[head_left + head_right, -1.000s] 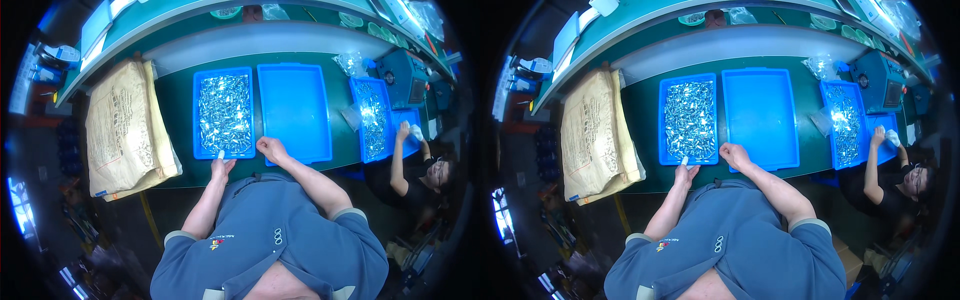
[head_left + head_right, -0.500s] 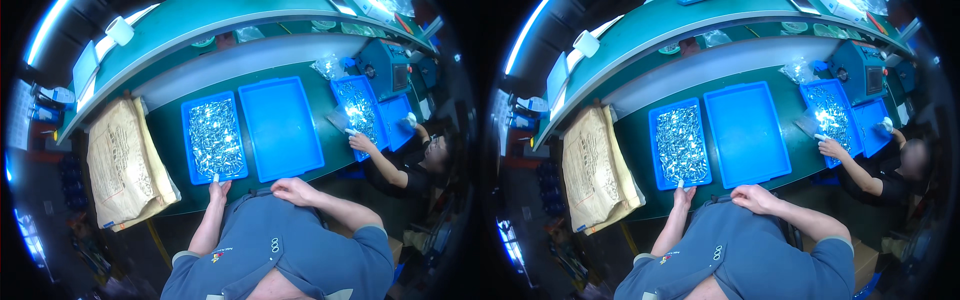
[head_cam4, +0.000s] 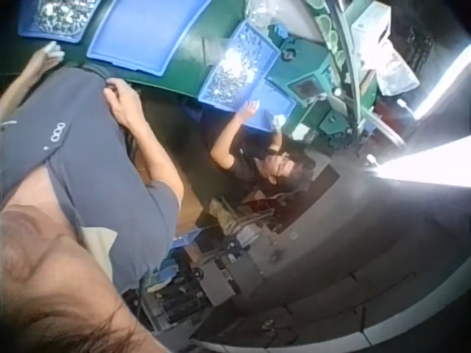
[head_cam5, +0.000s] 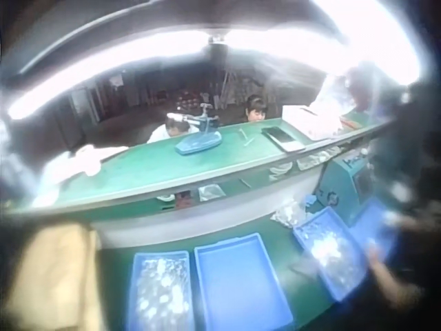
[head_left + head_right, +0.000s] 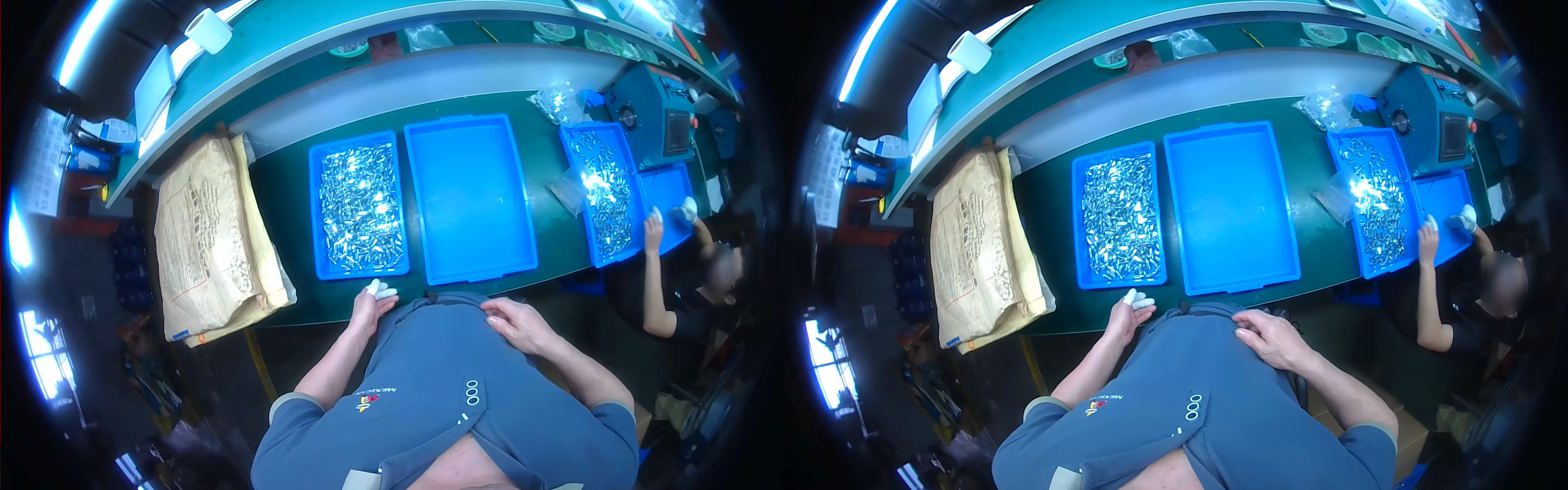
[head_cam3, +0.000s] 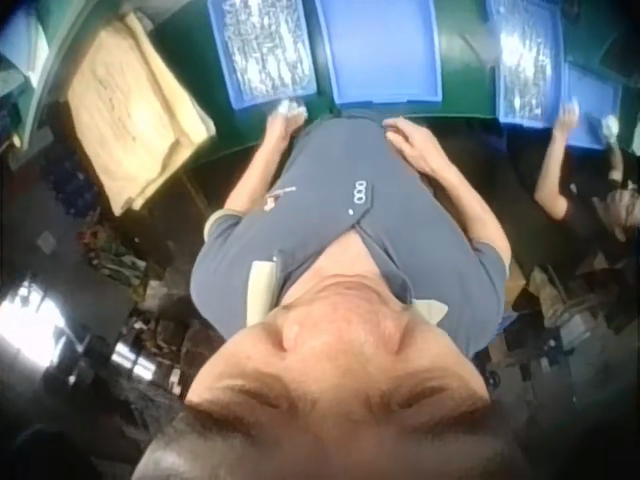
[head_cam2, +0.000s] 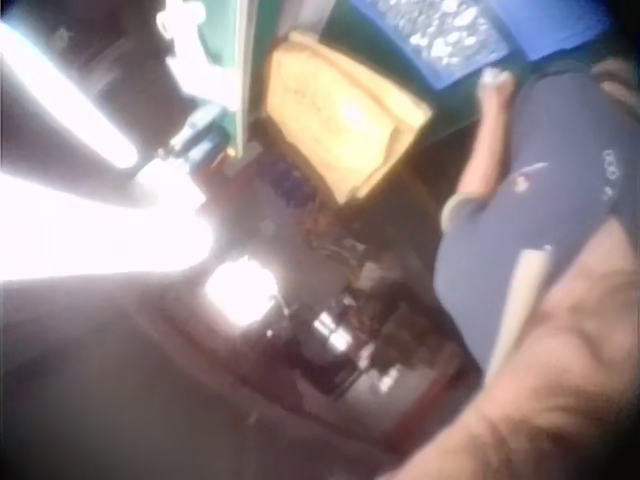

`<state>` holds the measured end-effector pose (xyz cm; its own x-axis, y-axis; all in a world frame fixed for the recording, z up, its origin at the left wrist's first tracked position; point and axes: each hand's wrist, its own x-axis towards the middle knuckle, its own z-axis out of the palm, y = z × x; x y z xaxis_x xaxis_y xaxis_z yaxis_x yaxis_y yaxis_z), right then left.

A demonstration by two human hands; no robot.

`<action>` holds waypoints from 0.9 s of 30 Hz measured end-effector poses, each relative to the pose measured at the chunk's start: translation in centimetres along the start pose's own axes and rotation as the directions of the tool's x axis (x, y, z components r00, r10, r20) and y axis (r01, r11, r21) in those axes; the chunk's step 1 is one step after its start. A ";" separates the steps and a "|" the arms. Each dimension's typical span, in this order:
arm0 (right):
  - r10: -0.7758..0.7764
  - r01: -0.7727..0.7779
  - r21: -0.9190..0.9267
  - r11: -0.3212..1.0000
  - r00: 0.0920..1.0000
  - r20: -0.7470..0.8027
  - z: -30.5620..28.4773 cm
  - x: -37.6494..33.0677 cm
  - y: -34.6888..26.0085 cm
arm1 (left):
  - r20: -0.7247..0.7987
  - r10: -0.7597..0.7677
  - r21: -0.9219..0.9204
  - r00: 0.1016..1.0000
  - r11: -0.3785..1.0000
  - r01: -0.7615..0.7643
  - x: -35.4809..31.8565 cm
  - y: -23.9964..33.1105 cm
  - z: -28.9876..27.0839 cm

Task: The person inspects and measures small metal parts using a micrometer.

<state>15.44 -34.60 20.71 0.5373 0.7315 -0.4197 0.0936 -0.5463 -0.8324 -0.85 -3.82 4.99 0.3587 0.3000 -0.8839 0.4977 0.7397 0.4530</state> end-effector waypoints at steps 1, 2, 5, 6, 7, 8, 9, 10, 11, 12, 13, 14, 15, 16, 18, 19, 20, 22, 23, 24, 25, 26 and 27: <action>-0.002 0.002 0.001 1.000 1.000 0.013 -0.8 -0.5 0.5 | 0.018 0.082 0.082 0.996 0.993 -0.083 -0.6 0.1 0.5; 0.094 -0.089 -0.039 0.995 0.985 0.142 -1.8 -1.1 1.1 | 0.044 0.160 0.162 0.986 0.973 -0.165 -1.0 0.4 1.0; 0.282 -0.260 -0.114 0.959 0.911 0.301 -3.3 -1.7 0.1 | 0.087 0.406 0.327 0.910 0.851 -0.411 -0.2 2.4 2.6; 0.370 -0.342 -0.140 0.929 0.870 0.326 -3.5 -1.6 -0.3 | 0.113 0.497 0.378 0.861 0.780 -0.500 0.9 3.2 3.0; 0.372 -0.343 -0.143 0.928 0.868 0.330 -3.2 -1.5 -0.1 | 0.120 0.580 0.438 0.806 0.698 -0.567 2.0 4.5 3.6; 0.221 -0.205 -0.095 0.974 0.951 0.216 -2.7 -1.5 0.0 | 0.137 0.654 0.494 0.744 0.606 -0.623 3.1 6.1 4.4; 0.061 -0.055 -0.066 0.996 0.994 0.093 -2.1 -1.5 0.1 | 0.146 0.713 0.532 0.686 0.528 -0.662 4.2 7.7 5.6; 0.064 -0.058 -0.069 0.996 0.993 0.096 -1.5 -1.5 0.4 | 0.159 0.767 0.569 0.622 0.444 -0.692 5.4 9.4 6.8; 0.068 -0.069 0.002 0.998 0.996 0.054 -0.9 -1.5 0.6 | 0.214 0.825 0.601 0.523 0.311 -0.736 7.4 10.9 7.5; 0.079 -0.080 0.074 0.994 0.997 0.008 -0.4 -1.7 0.6 | 0.277 0.865 0.623 0.419 0.171 -0.764 9.4 12.5 8.1; 0.087 -0.088 0.074 0.993 0.996 0.007 0.0 -2.3 0.7 | 0.340 0.887 0.673 0.313 0.003 -0.740 10.6 14.3 9.1; 0.200 -0.201 0.119 0.972 0.980 0.026 0.0 -3.1 1.0 | 0.409 0.889 0.704 0.207 -0.163 -0.691 11.8 16.2 10.1; 0.306 -0.310 0.159 0.937 0.951 0.051 -0.1 -3.7 1.1 | 0.471 0.870 0.696 0.145 -0.266 -0.667 13.5 17.8 10.5; 0.314 -0.318 0.157 0.935 0.948 0.053 -0.4 -4.1 0.9 | 0.534 0.841 0.680 0.088 -0.365 -0.636 15.1 19.0 10.8; 0.467 -0.484 0.138 0.864 0.874 0.136 -0.7 -5.0 0.3 | 0.587 0.808 0.687 0.050 -0.464 -0.560 17.3 21.0 12.1; 0.477 -0.488 0.213 0.847 0.873 0.102 -0.2 -5.4 0.6 | 0.636 0.772 0.685 0.010 -0.559 -0.467 18.1 21.6 12.6; 0.487 -0.496 0.216 0.841 0.868 0.097 0.4 -5.8 0.6 | 0.640 0.768 0.679 0.013 -0.557 -0.478 18.7 21.9 12.9; 0.528 -0.505 0.278 0.817 0.849 -0.009 1.9 -6.0 0.8 | 0.661 0.727 0.729 0.185 -0.565 -0.386 19.6 22.3 13.7; 0.521 -0.489 0.272 0.829 0.852 -0.055 2.3 -6.0 0.9 | 0.670 0.732 0.715 0.122 -0.593 -0.370 19.9 22.4 14.0; 0.531 -0.497 0.282 0.821 0.845 -0.056 2.7 -5.8 0.7 | 0.679 0.723 0.707 0.127 -0.598 -0.378 20.0 22.6 14.3; 0.547 -0.502 0.313 0.806 0.834 -0.072 3.0 -5.7 0.6 | 0.679 0.708 0.723 0.192 -0.601 -0.341 20.1 22.9 14.6; 0.563 -0.505 0.344 0.791 0.822 -0.088 3.3 -5.6 0.5 | 0.674 0.693 0.736 0.256 -0.606 -0.301 20.0 23.1 14.8; 0.568 -0.508 0.350 0.787 0.818 -0.090 3.4 -5.7 0.5 | 0.657 0.701 0.754 0.278 -0.600 -0.268 20.2 23.2 15.1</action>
<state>9.60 -37.63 21.47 0.5679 0.2521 -0.7835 -0.4923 -0.6588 -0.5688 29.88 10.27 -0.61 0.9674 0.2059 0.1476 0.2002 -0.9784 0.0524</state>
